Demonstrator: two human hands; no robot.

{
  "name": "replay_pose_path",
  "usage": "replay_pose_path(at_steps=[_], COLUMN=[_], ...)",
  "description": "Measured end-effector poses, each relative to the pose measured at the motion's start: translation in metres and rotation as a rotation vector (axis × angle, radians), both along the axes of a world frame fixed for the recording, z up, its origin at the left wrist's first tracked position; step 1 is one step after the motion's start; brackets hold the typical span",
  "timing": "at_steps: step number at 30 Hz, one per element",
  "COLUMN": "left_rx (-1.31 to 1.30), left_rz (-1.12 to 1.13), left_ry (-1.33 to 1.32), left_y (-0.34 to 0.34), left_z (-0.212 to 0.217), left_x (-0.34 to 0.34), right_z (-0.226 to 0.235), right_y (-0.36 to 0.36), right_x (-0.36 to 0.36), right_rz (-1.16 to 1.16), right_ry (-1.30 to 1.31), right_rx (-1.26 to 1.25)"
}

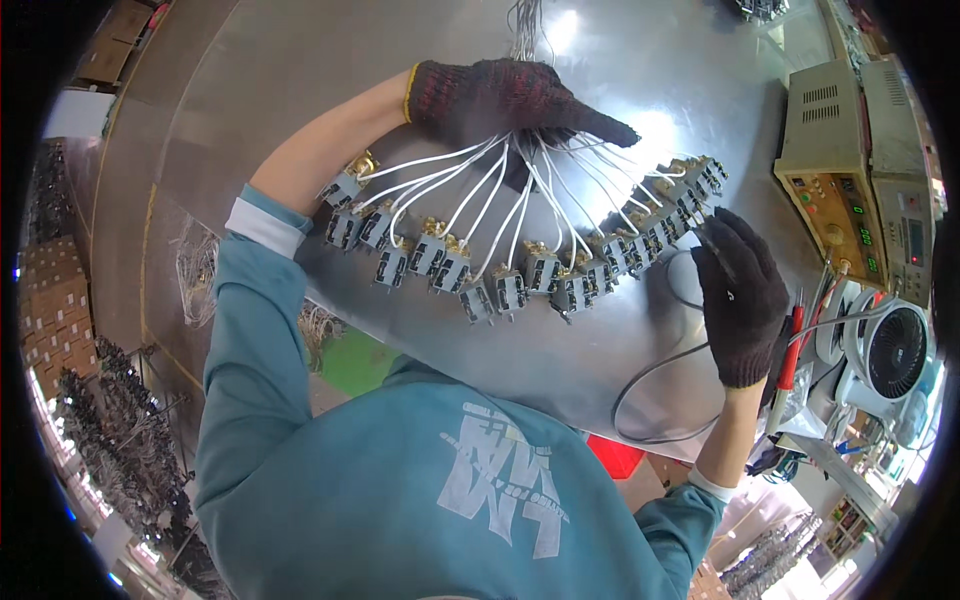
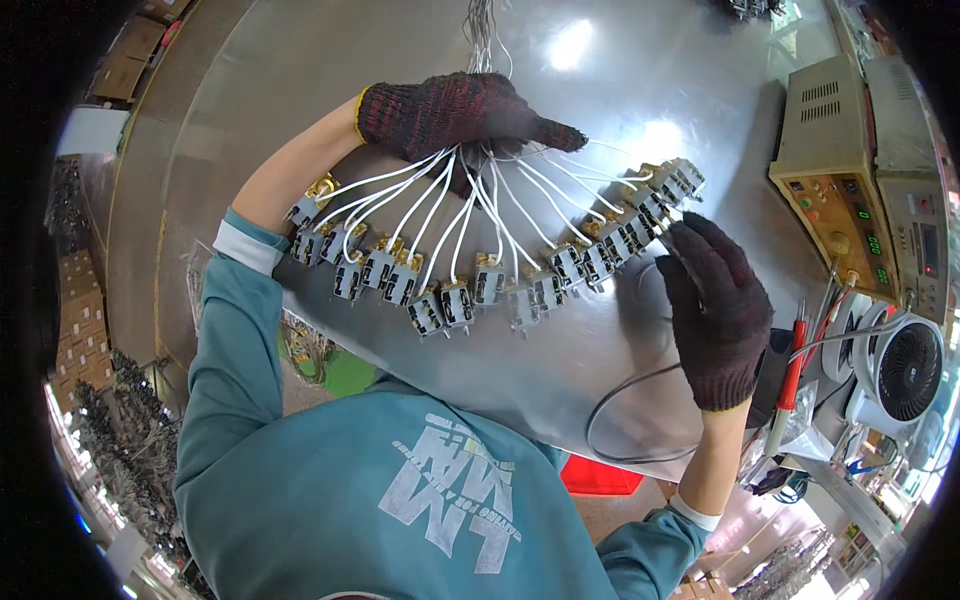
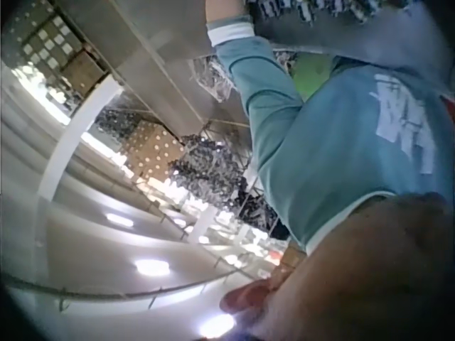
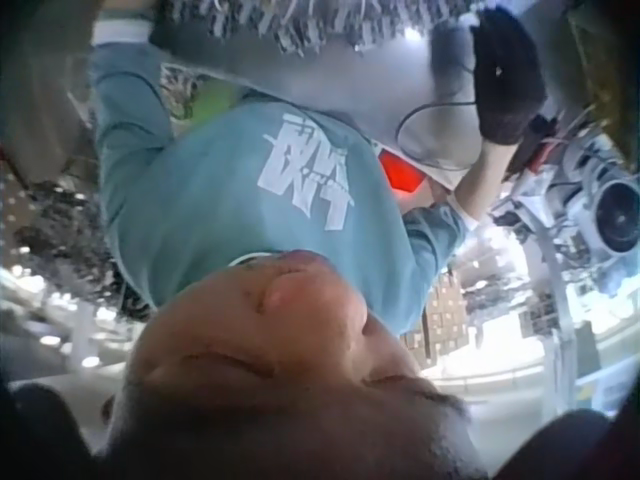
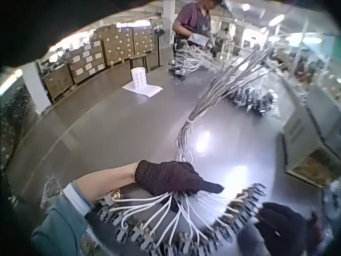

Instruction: The recorder is organizing and counting wired electronic components on a metal workbench in a production facility.

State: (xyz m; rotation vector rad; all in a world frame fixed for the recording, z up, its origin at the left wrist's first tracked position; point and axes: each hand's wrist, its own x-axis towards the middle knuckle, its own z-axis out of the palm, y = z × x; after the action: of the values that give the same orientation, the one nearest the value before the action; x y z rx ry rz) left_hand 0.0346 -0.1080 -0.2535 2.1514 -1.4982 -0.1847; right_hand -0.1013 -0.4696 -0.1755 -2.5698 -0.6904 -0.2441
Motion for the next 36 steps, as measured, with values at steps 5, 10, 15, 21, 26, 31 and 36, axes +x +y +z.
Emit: replay_pose_path(at_steps=[5,10,15,21,26,31,36], left_rx=[-0.013,-0.054,-0.222,-0.184,-0.2,-0.039,-0.056], left_rz=[-0.044,-0.067,-0.127,-0.117,-0.082,-0.011,0.0], left_ry=[-0.01,0.225,0.121,0.137,0.068,0.047,0.024], left_y=[0.002,0.003,0.007,0.005,0.006,0.0,0.0], left_z=[-0.014,0.016,0.005,0.013,0.014,0.007,0.002], left_x=[0.011,-0.002,-0.003,-0.005,-0.009,-0.001,0.0], right_z=[0.015,0.006,0.008,0.004,0.008,0.007,0.012], right_y=[0.019,0.02,0.021,0.022,0.032,0.03,0.033], right_x=[-0.026,-0.017,-0.016,-0.034,-0.032,-0.03,-0.039], right_rz=[-0.314,-0.103,-0.042,-0.198,-0.08,-0.053,-0.115], right_ry=[0.331,0.004,-0.057,0.202,0.048,0.0,0.058], right_rx=[0.215,-0.019,-0.143,0.208,-0.028,-0.085,0.016])
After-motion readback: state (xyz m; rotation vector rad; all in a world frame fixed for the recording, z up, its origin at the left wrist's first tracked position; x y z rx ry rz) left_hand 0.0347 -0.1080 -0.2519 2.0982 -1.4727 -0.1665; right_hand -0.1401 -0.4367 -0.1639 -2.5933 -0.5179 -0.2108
